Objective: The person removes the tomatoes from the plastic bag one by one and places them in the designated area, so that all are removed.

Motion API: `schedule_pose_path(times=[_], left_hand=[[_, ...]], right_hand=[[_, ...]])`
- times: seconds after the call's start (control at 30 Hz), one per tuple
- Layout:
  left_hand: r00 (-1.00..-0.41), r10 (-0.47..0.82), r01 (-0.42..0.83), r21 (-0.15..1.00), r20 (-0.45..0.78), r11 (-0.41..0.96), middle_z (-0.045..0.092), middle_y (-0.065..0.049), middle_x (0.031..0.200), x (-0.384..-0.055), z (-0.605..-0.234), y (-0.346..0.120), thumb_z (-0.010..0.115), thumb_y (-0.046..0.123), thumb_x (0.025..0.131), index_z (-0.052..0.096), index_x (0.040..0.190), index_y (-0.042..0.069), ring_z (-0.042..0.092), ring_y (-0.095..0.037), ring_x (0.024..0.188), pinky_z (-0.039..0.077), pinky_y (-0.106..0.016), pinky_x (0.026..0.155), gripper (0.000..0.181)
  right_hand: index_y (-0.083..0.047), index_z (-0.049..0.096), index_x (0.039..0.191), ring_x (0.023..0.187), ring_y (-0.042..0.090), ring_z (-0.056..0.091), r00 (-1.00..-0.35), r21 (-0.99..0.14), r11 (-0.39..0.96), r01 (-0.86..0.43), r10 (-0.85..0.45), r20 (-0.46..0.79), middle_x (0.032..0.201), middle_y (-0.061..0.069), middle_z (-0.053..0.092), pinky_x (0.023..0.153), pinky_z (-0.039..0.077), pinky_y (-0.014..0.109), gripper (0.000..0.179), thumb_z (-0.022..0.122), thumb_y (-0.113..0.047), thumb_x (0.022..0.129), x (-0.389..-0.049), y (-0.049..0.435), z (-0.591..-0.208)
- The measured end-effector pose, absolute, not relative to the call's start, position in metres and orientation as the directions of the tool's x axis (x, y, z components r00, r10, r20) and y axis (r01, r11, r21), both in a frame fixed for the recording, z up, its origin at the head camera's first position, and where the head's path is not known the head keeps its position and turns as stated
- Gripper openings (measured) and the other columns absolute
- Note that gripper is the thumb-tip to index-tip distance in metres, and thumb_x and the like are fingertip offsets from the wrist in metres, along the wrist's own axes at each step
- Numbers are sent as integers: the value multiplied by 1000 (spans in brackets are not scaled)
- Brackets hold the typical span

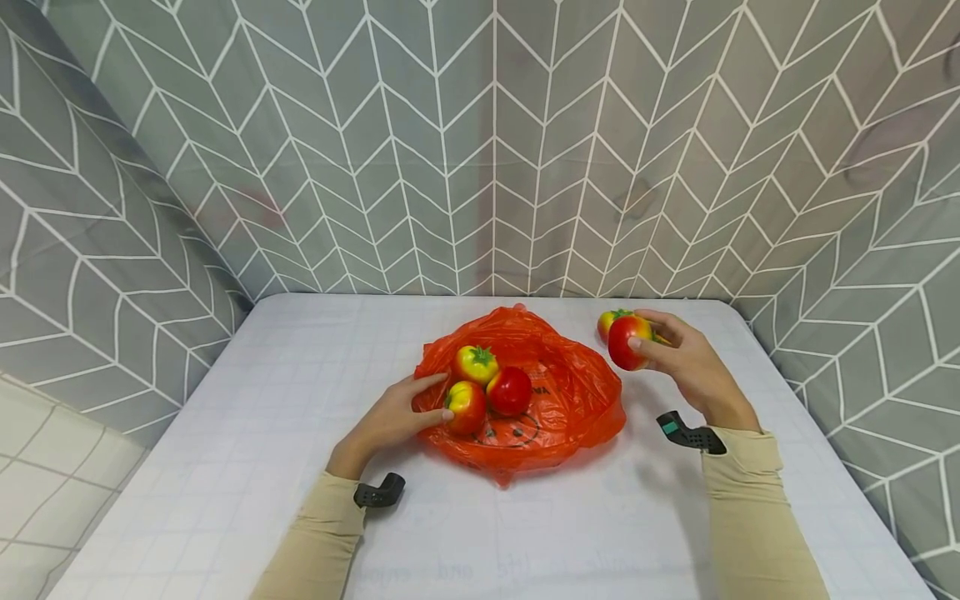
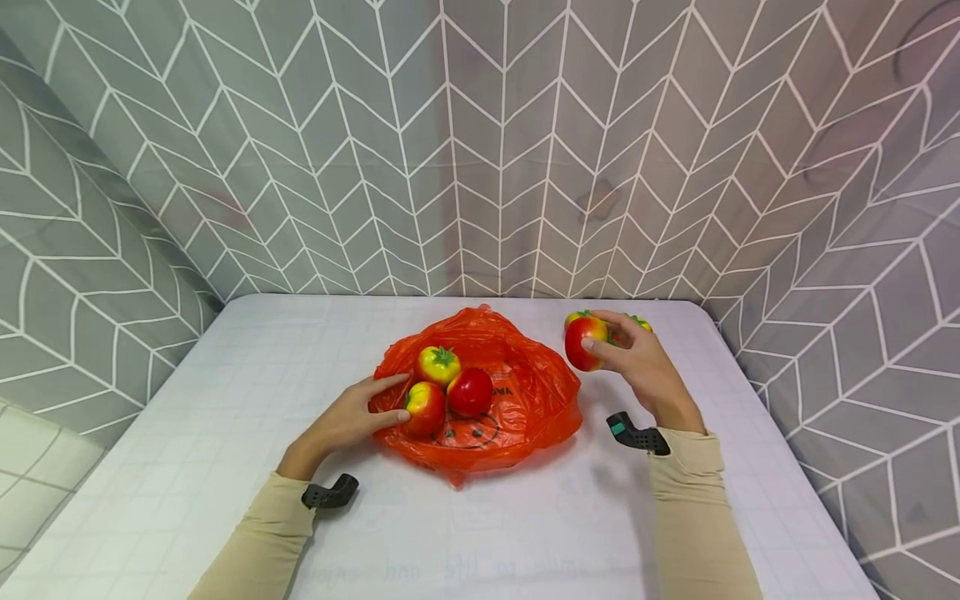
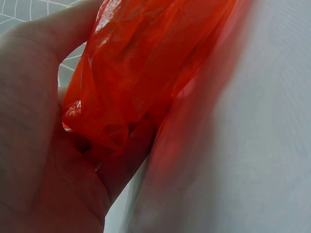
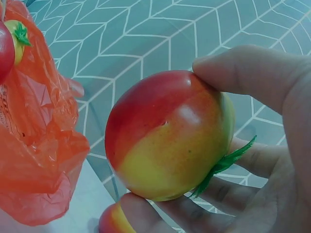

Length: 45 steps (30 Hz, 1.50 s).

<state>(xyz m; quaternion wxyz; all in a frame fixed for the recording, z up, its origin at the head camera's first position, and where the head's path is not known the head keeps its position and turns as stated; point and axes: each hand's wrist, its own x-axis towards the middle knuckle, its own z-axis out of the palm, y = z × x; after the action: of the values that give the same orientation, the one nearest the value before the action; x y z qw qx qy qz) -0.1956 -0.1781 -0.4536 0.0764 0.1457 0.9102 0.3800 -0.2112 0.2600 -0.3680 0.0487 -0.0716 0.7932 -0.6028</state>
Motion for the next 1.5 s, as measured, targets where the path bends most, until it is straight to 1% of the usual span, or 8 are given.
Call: schedule_pose_path(times=[0.3, 0.57, 0.7, 0.87, 0.97, 1.17, 1.27, 1.5], left_hand=[[-948, 315, 197, 709, -38, 677, 46, -15, 150, -196, -454, -178, 72, 59, 83, 53, 147, 21, 34, -42, 142, 27, -64, 113, 77], [-946, 324, 204, 716, -33, 668, 46, -18, 150, -195, -454, -178, 72, 57, 85, 54, 147, 19, 35, -43, 141, 27, -64, 113, 75], [-945, 325, 207, 715, -31, 668, 46, -17, 150, -195, -455, -178, 72, 57, 85, 54, 147, 19, 34, -44, 142, 26, -65, 113, 75], [-945, 325, 210, 713, -26, 669, 46, -18, 150, -195, -456, -179, 72, 56, 85, 54, 147, 19, 32, -45, 143, 25, -65, 113, 74], [-945, 327, 214, 713, -22, 667, 46, -18, 150, -195, -456, -178, 72, 57, 86, 54, 147, 19, 32, -45, 143, 25, -65, 113, 74], [-945, 327, 213, 713, -24, 668, 45, -17, 151, -195, -456, -178, 72, 58, 85, 53, 147, 20, 31, -44, 143, 25, -64, 114, 75], [-944, 329, 217, 709, -21, 670, 45, -17, 151, -196, -456, -178, 71, 58, 85, 53, 148, 19, 32, -44, 143, 25, -64, 114, 75], [-945, 327, 213, 714, -23, 667, 46, -16, 151, -195, -453, -177, 72, 58, 85, 53, 147, 19, 32, -43, 143, 25, -63, 114, 75]], right_hand=[[-1, 36, 151, 115, 23, 52, -985, -976, 213, -39, -171, 3, 139, 14, 43, 84, 57, 27, 66, 67, -26, 98, -213, 265, -370], [-7, 37, 153, 117, 27, 49, -987, -974, 228, -3, -157, -33, 141, 19, 39, 82, 59, 32, 66, 67, -28, 98, -213, 271, -372], [-6, 34, 154, 117, 28, 49, -987, -972, 234, -2, -157, -36, 143, 21, 36, 82, 59, 35, 68, 66, -27, 98, -214, 274, -375], [-3, 29, 156, 119, 27, 48, -992, -965, 263, 9, -119, -42, 149, 22, 35, 83, 58, 29, 75, 67, -31, 98, -214, 278, -376], [-3, 28, 156, 118, 26, 49, -994, -960, 279, 19, -94, -47, 151, 23, 36, 84, 57, 26, 77, 67, -34, 97, -214, 280, -377], [-4, 33, 154, 113, 20, 53, -997, -959, 282, 11, -68, -31, 144, 19, 43, 85, 55, 23, 74, 68, -36, 97, -215, 283, -381], [-5, 34, 154, 111, 17, 53, -997, -962, 272, -1, -76, -20, 140, 18, 45, 85, 55, 22, 72, 67, -34, 97, -216, 285, -383], [-7, 32, 156, 115, 19, 51, -996, -961, 275, -13, -85, -11, 143, 19, 43, 85, 54, 20, 72, 66, -33, 98, -218, 288, -388]])
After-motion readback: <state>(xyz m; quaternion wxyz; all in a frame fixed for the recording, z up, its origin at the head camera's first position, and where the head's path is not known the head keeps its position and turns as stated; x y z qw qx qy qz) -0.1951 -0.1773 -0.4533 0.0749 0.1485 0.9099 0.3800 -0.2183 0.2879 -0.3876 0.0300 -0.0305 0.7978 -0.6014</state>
